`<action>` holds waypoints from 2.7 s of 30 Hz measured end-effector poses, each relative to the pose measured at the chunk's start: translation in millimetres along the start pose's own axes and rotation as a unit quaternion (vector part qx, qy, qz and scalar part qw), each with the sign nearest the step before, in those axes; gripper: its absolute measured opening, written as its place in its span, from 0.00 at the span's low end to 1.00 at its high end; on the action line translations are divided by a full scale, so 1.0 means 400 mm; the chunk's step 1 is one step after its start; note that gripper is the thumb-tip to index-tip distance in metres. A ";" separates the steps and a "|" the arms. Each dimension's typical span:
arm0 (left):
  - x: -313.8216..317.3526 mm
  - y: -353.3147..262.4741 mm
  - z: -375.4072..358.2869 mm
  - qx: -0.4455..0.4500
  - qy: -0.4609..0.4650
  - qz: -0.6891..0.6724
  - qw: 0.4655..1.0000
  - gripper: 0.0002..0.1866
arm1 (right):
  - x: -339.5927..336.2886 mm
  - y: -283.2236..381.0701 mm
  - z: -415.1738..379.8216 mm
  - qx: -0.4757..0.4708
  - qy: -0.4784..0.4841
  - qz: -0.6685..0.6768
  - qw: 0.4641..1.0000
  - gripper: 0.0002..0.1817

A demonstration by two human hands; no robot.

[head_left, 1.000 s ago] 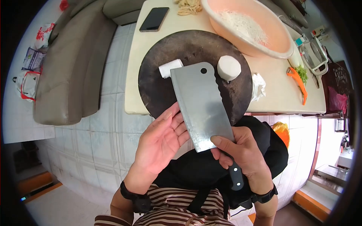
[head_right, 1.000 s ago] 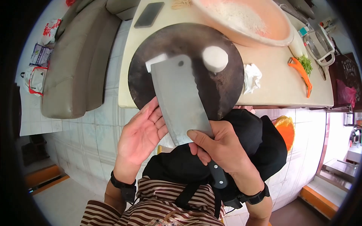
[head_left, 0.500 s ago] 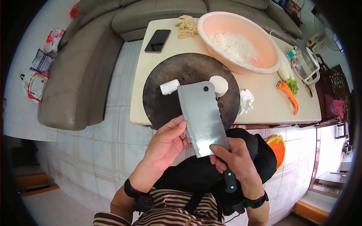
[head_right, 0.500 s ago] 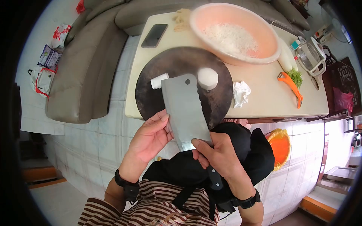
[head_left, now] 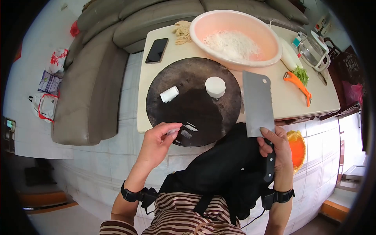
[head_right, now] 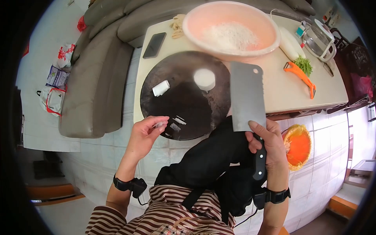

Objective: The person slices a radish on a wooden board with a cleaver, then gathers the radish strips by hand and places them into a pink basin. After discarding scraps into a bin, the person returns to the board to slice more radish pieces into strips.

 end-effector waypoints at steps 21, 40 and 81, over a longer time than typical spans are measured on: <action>0.005 -0.058 0.098 0.283 0.217 0.387 0.850 0.22 | -0.002 -0.033 0.014 -0.045 -0.011 0.019 0.999 0.08; 0.023 -0.054 0.140 0.207 0.176 0.317 0.909 0.14 | -0.012 -0.042 0.005 -0.061 -0.019 -0.001 0.998 0.08; -0.020 0.026 0.078 -0.019 -0.018 0.040 0.999 0.16 | -0.029 -0.045 -0.005 -0.069 -0.022 0.003 0.997 0.09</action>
Point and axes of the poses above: each hand's wrist, its own z-axis towards the middle knuckle, its own x-axis out of the palm, y = z × x, the point moved 2 cm from there along z, towards the middle knuckle, and after that the axes turned 2 degrees about -z, right-handed, at the moved point
